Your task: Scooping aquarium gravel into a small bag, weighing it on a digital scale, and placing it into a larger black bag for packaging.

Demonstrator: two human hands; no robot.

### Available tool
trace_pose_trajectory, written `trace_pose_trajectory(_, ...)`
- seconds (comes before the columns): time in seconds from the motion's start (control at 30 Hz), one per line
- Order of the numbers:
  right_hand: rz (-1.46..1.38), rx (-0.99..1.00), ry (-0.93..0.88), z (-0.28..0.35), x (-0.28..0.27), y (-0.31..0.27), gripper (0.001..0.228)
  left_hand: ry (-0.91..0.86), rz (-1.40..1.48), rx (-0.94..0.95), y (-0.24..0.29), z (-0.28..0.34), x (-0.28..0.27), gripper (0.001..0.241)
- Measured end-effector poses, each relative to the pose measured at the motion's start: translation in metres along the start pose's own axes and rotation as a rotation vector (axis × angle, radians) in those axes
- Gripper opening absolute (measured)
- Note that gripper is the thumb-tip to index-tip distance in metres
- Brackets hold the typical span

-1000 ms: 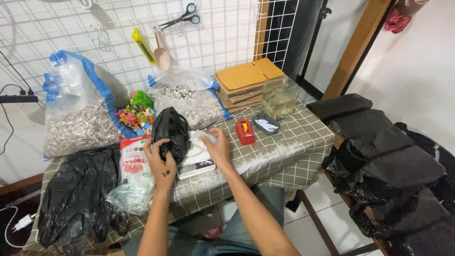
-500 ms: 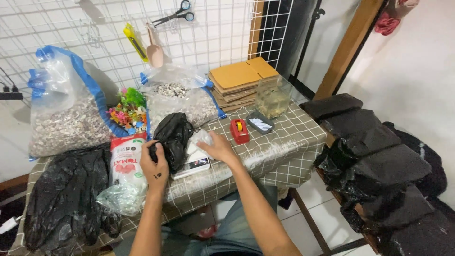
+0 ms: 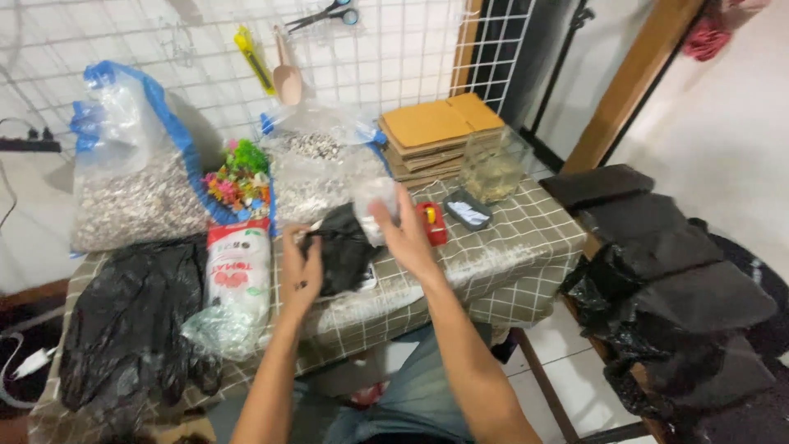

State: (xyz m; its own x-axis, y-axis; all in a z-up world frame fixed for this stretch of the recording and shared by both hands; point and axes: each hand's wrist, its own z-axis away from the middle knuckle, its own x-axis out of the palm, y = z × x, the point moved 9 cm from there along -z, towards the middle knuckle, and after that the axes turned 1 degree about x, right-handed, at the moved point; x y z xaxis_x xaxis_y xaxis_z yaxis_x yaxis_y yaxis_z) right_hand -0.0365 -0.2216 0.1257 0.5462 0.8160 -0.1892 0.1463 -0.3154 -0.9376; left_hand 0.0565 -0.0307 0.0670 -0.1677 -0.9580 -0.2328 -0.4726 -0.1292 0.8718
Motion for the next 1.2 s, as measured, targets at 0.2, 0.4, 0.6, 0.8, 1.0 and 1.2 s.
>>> trace_pose_trajectory(0.2, 0.259, -0.192, -0.27, -0.003, 0.054, -0.006, 0.058, -0.096, 0.162, -0.224, -0.024, -0.019, 0.016, 0.011)
trace_pose_trajectory(0.4, 0.471, -0.344, -0.182, -0.008, 0.027, 0.012, 0.043, -0.137, 0.16, -0.361, -0.036, -0.014, 0.024, 0.038)
trace_pose_trajectory(0.6, 0.186, -0.273, -0.167, -0.014, 0.016, 0.018, 0.04, -0.239, 0.182, -0.335, 0.046, 0.006, 0.045, 0.062)
trace_pose_trajectory(0.8, 0.199, -0.115, -0.364, -0.002, 0.05, 0.033, 0.048, -0.193, 0.119, -0.278, 0.026, 0.007, 0.031, 0.056)
trace_pose_trajectory(1.0, 0.627, -0.161, -0.51, 0.003, 0.051, 0.027, 0.036, -0.217, 0.092, -0.338, -0.045, 0.004, 0.013, 0.078)
trace_pose_trajectory(1.2, 0.64, -0.37, -0.526, -0.001, 0.094, 0.025, 0.028, -0.053, -0.039, -0.042, -0.04, 0.006, 0.007, 0.045)
